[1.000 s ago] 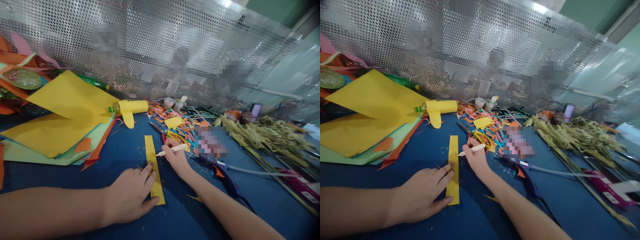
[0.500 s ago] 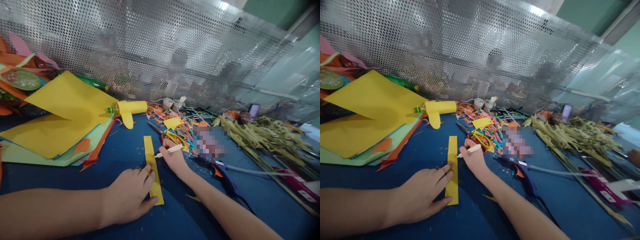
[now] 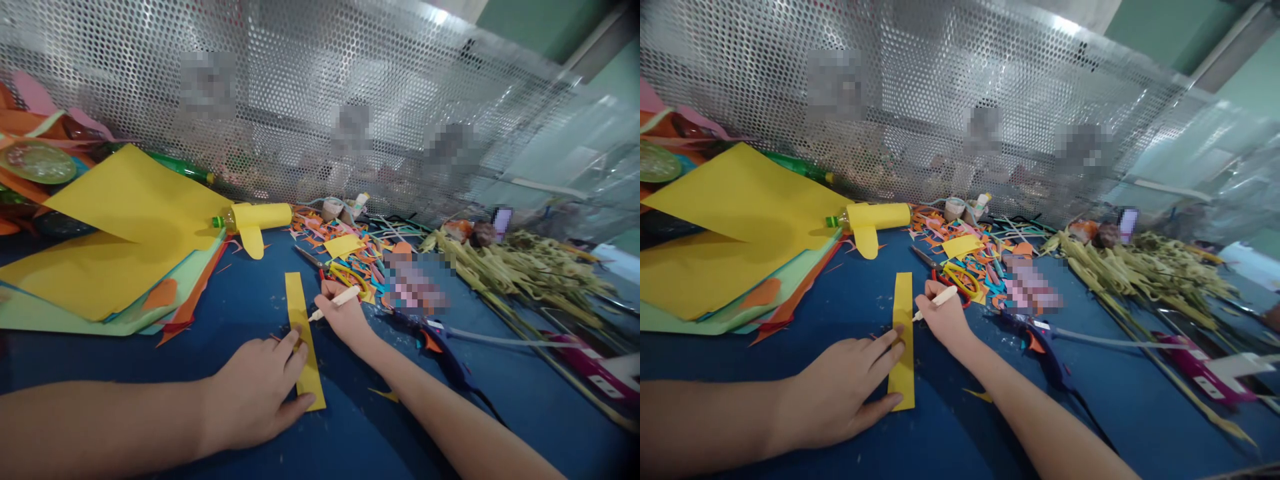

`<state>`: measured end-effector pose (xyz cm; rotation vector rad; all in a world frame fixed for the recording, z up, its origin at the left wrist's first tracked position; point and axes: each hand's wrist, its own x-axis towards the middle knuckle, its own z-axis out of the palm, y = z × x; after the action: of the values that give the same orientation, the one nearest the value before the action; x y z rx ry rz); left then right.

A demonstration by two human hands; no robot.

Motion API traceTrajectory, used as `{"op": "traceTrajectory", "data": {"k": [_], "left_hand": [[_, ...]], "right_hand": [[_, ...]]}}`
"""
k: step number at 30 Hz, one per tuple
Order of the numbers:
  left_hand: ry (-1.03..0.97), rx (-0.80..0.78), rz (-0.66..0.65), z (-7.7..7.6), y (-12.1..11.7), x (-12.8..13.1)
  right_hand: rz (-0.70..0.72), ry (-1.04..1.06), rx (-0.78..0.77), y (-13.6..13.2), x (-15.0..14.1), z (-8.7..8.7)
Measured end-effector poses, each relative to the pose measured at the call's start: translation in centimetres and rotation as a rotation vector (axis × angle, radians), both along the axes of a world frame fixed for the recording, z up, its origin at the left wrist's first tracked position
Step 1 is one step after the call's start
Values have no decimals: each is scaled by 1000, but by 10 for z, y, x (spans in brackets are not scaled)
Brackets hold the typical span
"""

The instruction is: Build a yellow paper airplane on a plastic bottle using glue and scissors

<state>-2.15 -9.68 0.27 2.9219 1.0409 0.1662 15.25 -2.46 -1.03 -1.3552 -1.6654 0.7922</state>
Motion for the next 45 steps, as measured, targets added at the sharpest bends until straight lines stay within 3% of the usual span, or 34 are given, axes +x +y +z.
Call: {"op": "traceTrajectory", "data": {"k": [8,15,21,24,28,32,36,41,45], "left_hand": [[15,11,-11,-2,0,0],[12,4,-19,1,4,-3],[-49,-62,4,9,16,-5],[-166,-95,36,11,25,-8],[-471,-146,161,9,47,-15],[-647,-333,222,-2,70,-21],[-713,-353,196,-12,76,-20],[-711,-374,170,-8,71,-17],[-717,-391,169,-7,71,-17]], "right_hand": [[-11,2,17,0,0,0],[-44,285,60,-3,2,7],[-186,146,208,2,12,16],[-202,147,245,5,18,15],[-207,198,216,7,19,12],[-88,327,146,5,15,15],[64,352,36,-2,10,19],[190,274,-35,-6,3,16],[207,258,-67,-6,1,13]]}}
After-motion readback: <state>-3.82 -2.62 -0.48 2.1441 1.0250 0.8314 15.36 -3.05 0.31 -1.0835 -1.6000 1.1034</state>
